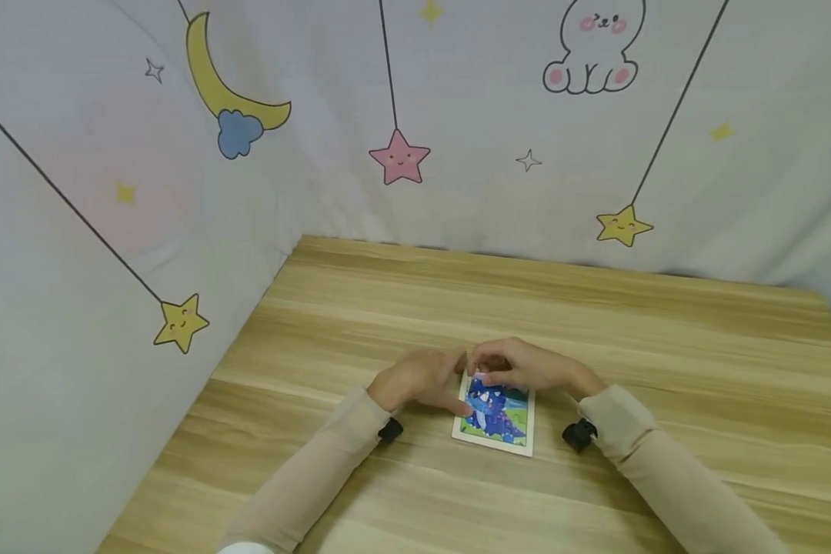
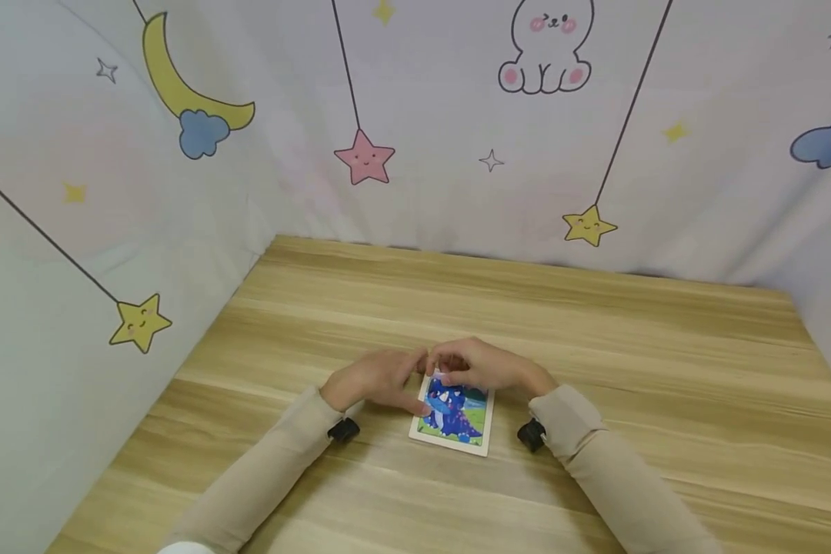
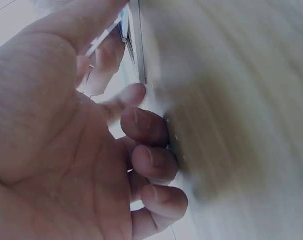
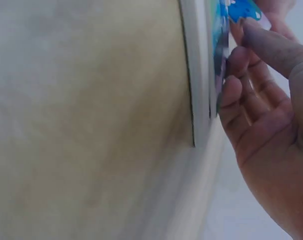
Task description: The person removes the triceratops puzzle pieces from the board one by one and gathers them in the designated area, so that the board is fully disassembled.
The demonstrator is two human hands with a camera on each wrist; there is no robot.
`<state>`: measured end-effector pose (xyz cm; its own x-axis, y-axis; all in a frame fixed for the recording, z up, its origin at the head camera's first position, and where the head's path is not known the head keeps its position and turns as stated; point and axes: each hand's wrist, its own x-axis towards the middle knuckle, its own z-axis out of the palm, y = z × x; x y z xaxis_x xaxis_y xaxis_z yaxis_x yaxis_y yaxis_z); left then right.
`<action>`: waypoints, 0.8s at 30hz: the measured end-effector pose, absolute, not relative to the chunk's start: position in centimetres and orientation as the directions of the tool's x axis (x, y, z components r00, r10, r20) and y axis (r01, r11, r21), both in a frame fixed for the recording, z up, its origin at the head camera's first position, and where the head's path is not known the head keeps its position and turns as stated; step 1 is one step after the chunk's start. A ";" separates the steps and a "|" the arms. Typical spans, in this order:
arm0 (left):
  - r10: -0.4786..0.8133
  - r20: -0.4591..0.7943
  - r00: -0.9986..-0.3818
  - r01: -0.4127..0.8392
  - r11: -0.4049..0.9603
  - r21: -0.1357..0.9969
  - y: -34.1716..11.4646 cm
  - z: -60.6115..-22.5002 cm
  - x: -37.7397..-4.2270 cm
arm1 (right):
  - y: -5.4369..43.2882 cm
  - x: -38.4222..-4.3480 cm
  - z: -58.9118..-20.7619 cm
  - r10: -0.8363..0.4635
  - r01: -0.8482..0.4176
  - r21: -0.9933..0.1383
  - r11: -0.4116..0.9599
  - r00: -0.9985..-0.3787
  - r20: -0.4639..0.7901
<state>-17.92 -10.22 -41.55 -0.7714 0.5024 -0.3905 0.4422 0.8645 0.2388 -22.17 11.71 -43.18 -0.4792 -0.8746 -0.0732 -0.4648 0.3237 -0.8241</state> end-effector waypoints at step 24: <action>0.609 -0.336 -0.719 0.487 0.786 0.382 -10.7 -41.5 -18.0 | 18.7 -21.5 -41.5 -0.662 -0.460 -0.707 0.537 -0.749 -0.015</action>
<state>-18.01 -10.74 -41.55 -0.7189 0.6086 -0.3358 0.4869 0.7857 0.3817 -21.46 18.74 -41.53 -0.7494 -0.6619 -0.0152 -0.4604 0.5374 -0.7066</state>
